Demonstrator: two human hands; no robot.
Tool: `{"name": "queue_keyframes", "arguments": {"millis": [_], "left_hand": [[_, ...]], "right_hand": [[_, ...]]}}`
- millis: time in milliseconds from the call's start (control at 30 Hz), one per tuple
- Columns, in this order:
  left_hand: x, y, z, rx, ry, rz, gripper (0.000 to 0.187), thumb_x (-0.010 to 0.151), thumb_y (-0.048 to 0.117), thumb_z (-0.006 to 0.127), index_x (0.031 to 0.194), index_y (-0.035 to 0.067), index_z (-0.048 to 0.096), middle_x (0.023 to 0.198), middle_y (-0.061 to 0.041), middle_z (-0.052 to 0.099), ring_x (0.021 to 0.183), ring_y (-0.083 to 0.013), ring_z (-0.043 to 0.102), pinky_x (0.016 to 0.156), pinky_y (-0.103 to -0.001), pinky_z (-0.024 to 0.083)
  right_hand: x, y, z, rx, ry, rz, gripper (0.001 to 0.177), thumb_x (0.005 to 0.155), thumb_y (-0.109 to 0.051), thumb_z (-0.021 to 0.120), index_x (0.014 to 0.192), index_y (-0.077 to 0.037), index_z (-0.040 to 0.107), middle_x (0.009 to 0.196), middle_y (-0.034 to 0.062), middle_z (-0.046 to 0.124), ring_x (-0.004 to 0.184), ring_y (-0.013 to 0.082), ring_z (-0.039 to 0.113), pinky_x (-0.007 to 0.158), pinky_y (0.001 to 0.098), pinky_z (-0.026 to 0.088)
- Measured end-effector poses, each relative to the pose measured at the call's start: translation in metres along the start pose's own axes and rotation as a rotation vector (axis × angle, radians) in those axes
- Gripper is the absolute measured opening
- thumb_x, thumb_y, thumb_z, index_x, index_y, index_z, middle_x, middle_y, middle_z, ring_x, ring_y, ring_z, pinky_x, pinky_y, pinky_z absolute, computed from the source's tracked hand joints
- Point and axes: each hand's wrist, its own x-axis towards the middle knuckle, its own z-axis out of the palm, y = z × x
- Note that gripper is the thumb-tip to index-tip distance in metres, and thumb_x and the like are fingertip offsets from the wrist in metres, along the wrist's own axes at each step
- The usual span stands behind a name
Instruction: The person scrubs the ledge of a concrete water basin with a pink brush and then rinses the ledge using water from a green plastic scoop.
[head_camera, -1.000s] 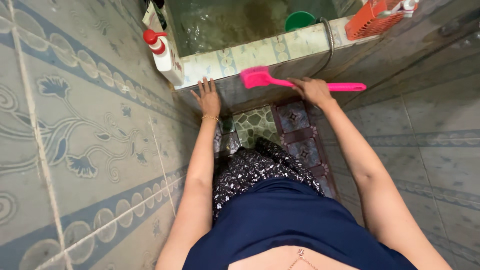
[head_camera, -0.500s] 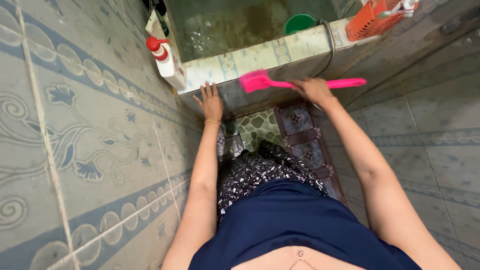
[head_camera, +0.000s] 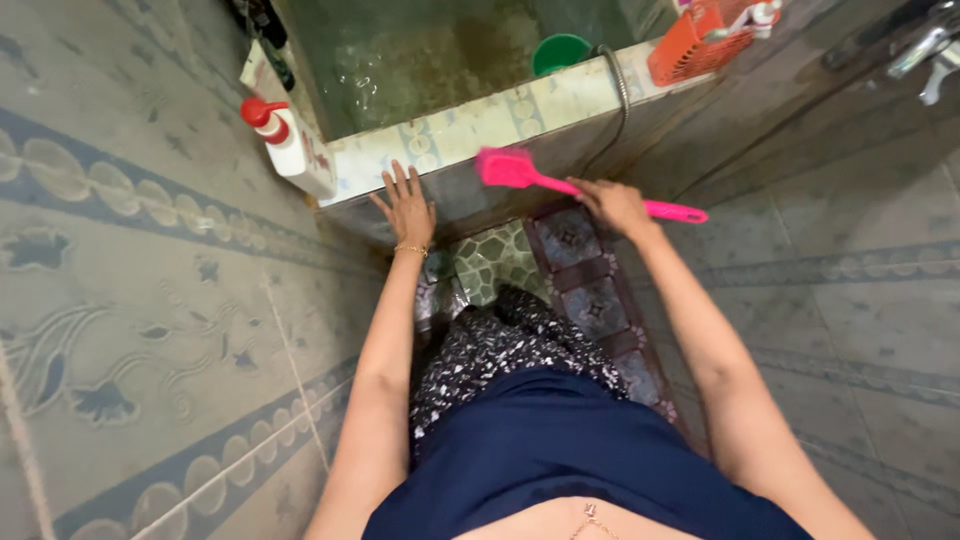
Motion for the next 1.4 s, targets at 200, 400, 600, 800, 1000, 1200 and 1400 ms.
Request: {"name": "queue_keyframes", "arguments": {"millis": [200, 400, 600, 800, 1000, 1200, 1400], "left_hand": [[0.034, 0.042, 0.015, 0.062, -0.071, 0.149, 0.093, 0.082, 0.030, 0.078, 0.160, 0.014, 0.033, 0.170, -0.015, 0.018, 0.156, -0.0415, 0.014, 0.118, -0.076, 0.010], [0.046, 0.058, 0.040, 0.189, -0.042, 0.270, 0.081, 0.089, 0.014, 0.065, 0.163, 0.024, 0.032, 0.170, -0.015, 0.022, 0.153, -0.0476, 0.020, 0.115, -0.077, 0.009], [0.043, 0.056, 0.043, 0.156, -0.007, 0.291, 0.073, 0.095, 0.011, 0.055, 0.163, 0.024, 0.031, 0.170, -0.015, 0.022, 0.152, -0.0491, 0.022, 0.115, -0.077, 0.010], [0.045, 0.056, 0.033, 0.205, -0.018, 0.341, 0.066, 0.095, 0.015, 0.058, 0.159, 0.020, 0.040, 0.165, -0.018, 0.034, 0.147, -0.0491, 0.031, 0.117, -0.074, 0.013], [0.071, 0.086, 0.031, 0.004, -0.179, 0.413, 0.065, 0.096, 0.036, 0.072, 0.151, 0.012, 0.050, 0.157, -0.016, 0.046, 0.153, -0.0367, 0.036, 0.126, -0.068, 0.020], [0.143, 0.149, 0.043, -0.035, -0.184, 0.523, 0.107, 0.075, 0.054, 0.082, 0.154, 0.000, 0.035, 0.164, -0.021, 0.028, 0.153, -0.0365, 0.023, 0.122, -0.058, 0.022], [0.129, 0.171, 0.052, -0.009, -0.266, 0.496, 0.128, 0.072, 0.073, 0.076, 0.155, -0.011, 0.025, 0.165, -0.027, 0.020, 0.155, -0.0373, 0.016, 0.123, -0.055, 0.018]], "right_hand": [[-0.014, -0.001, -0.006, 0.186, 0.010, 0.153, 0.038, 0.103, -0.039, 0.058, 0.138, -0.027, 0.065, 0.122, 0.0127, 0.074, 0.105, 0.0374, 0.071, 0.084, 0.0484, 0.056], [-0.043, 0.028, 0.003, 0.341, 0.012, 0.467, 0.040, 0.103, -0.038, 0.058, 0.140, -0.025, 0.064, 0.120, 0.0168, 0.072, 0.108, 0.0391, 0.069, 0.091, 0.0483, 0.054], [-0.045, -0.024, 0.041, 0.397, 0.115, 0.551, 0.038, 0.104, -0.037, 0.056, 0.139, -0.024, 0.063, 0.117, 0.0198, 0.071, 0.105, 0.0412, 0.069, 0.089, 0.0496, 0.056], [-0.038, -0.072, 0.038, 0.382, -0.002, 0.636, 0.038, 0.102, -0.040, 0.057, 0.138, -0.030, 0.064, 0.110, 0.0219, 0.071, 0.103, 0.0435, 0.068, 0.087, 0.0522, 0.055], [-0.059, -0.032, 0.029, 0.305, 0.079, 0.730, 0.039, 0.105, -0.039, 0.055, 0.142, -0.030, 0.064, 0.104, 0.0263, 0.071, 0.101, 0.0455, 0.068, 0.084, 0.0537, 0.055], [-0.077, -0.008, 0.029, 0.317, 0.022, 0.824, 0.040, 0.102, -0.038, 0.055, 0.140, -0.030, 0.063, 0.100, 0.0239, 0.073, 0.097, 0.0447, 0.069, 0.082, 0.0530, 0.055], [-0.110, -0.006, 0.047, 0.341, 0.120, 0.732, 0.038, 0.103, -0.040, 0.057, 0.137, -0.028, 0.064, 0.105, 0.0231, 0.073, 0.098, 0.0461, 0.068, 0.081, 0.0539, 0.055]]}}
